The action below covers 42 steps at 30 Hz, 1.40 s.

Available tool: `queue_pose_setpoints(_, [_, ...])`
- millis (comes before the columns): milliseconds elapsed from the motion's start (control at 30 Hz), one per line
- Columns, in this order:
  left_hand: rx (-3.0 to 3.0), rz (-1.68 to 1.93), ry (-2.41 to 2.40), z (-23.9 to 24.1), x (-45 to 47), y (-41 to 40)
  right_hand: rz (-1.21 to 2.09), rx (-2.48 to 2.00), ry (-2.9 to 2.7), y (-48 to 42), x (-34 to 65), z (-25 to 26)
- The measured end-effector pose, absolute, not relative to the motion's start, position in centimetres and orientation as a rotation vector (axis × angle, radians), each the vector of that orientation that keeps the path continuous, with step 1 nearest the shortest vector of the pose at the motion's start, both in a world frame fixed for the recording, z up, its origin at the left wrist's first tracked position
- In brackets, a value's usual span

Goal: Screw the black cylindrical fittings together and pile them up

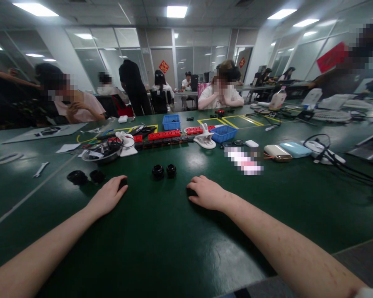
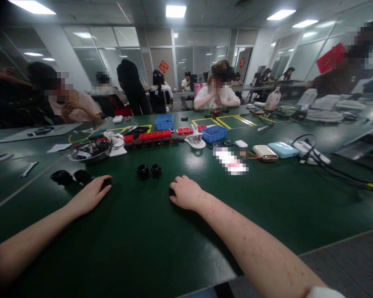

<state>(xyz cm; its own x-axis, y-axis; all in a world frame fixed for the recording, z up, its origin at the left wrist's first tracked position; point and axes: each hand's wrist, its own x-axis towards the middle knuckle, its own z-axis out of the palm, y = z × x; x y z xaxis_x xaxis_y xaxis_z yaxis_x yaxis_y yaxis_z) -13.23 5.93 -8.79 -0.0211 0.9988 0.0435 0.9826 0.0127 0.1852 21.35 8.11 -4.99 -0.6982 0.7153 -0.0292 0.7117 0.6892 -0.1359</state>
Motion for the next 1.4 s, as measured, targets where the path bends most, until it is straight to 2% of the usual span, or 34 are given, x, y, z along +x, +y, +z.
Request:
queue_pose_setpoints(1100, [2.034,0.537,2.361,-10.5,-18.0,6.9,0.195,-1.219,-2.863,8.0,20.7,-5.1])
queue_pose_setpoints(1400, [2.082,0.914,2.552,-7.7,-16.1,5.7,0.19,-1.22,-2.854,8.0,20.9,-5.2])
